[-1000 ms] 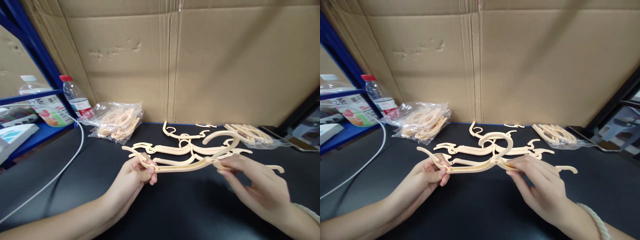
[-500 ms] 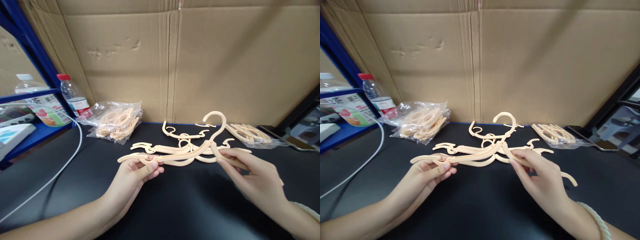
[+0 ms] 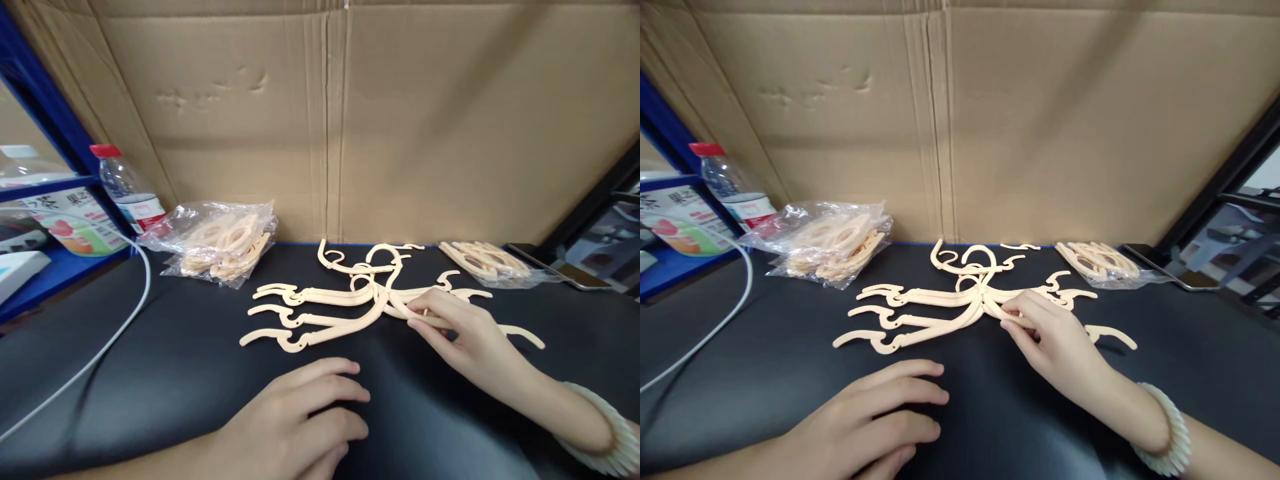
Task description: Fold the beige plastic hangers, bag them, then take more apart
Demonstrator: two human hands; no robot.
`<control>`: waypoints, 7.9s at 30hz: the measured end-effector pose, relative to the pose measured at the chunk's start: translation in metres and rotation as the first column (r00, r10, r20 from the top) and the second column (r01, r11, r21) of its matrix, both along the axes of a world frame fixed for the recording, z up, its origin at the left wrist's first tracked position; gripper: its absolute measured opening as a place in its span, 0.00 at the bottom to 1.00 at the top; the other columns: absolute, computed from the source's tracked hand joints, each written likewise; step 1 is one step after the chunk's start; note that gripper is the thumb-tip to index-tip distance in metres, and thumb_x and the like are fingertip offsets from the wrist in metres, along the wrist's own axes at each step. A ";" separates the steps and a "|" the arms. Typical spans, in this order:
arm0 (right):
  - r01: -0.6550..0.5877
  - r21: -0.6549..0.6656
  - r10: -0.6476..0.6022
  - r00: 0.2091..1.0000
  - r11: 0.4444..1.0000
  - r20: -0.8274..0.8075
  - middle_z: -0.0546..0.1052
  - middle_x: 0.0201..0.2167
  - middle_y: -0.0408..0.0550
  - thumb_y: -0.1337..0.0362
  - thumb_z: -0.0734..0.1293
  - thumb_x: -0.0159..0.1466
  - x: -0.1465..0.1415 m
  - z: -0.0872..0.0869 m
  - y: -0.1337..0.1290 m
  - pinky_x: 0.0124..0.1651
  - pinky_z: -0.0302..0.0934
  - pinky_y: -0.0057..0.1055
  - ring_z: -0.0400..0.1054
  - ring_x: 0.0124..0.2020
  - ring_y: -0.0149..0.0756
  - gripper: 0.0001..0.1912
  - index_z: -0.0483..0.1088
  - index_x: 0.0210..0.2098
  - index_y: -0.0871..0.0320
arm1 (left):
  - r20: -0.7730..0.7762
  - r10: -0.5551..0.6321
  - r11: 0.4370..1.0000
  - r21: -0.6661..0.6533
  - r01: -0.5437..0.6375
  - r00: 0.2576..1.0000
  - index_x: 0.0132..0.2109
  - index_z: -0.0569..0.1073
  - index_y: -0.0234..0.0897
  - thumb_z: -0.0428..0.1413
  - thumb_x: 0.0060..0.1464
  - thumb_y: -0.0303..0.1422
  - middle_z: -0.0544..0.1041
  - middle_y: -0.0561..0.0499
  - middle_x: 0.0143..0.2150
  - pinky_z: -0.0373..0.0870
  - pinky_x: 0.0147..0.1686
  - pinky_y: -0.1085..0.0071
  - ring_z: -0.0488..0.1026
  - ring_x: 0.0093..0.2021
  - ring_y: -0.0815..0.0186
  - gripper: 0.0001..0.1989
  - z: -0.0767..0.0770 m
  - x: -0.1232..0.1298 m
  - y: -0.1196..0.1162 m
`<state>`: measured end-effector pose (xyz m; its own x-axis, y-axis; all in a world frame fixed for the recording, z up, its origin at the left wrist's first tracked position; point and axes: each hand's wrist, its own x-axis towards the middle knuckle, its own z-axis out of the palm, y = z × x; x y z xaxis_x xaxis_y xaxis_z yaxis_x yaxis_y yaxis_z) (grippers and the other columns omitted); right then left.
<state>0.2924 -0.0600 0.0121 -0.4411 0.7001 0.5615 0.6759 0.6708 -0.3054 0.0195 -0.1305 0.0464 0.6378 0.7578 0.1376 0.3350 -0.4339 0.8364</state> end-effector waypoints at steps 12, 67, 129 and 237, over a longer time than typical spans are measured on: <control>-0.028 -0.063 0.037 0.988 0.998 0.151 0.74 0.34 0.49 0.73 0.63 0.64 0.005 -0.008 0.006 0.40 0.66 0.39 0.68 0.37 0.39 0.07 0.70 0.36 0.57 | -0.213 0.115 0.963 0.262 -0.057 0.970 0.54 0.77 0.49 0.59 0.56 0.33 0.70 0.46 0.61 0.60 0.61 0.53 0.65 0.62 0.46 0.18 -0.026 -0.009 0.010; 0.109 -0.115 -0.055 0.916 0.987 0.397 0.56 0.67 0.63 0.42 0.55 0.67 0.058 -0.016 0.078 0.67 0.43 0.56 0.45 0.69 0.55 0.41 0.52 0.67 0.67 | -0.512 0.337 0.759 0.644 0.094 0.791 0.69 0.53 0.46 0.47 0.64 0.47 0.53 0.51 0.71 0.51 0.66 0.50 0.52 0.69 0.54 0.30 -0.051 -0.017 0.053; -0.108 -0.183 0.139 0.977 0.977 0.163 0.69 0.53 0.57 0.49 0.62 0.67 0.041 -0.018 0.081 0.56 0.60 0.44 0.64 0.54 0.46 0.25 0.63 0.56 0.58 | -0.554 0.403 0.800 0.599 0.013 0.729 0.67 0.56 0.35 0.47 0.62 0.47 0.62 0.37 0.66 0.50 0.63 0.42 0.57 0.67 0.48 0.31 -0.032 -0.027 0.122; -0.014 0.237 0.026 0.999 0.971 -0.047 0.73 0.35 0.50 0.65 0.57 0.69 0.044 0.025 0.056 0.38 0.63 0.34 0.68 0.36 0.38 0.08 0.68 0.42 0.56 | 0.649 0.470 0.875 -0.432 -0.219 0.598 0.31 0.76 0.34 0.69 0.44 0.31 0.69 0.55 0.32 0.64 0.33 0.77 0.64 0.30 0.74 0.10 -0.020 -0.017 0.071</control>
<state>0.3363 -0.0042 0.0372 -0.4211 0.5361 0.7316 0.6499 0.7410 -0.1689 0.0025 -0.0600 0.0261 0.1096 0.9788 0.1728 -0.3495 -0.1248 0.9286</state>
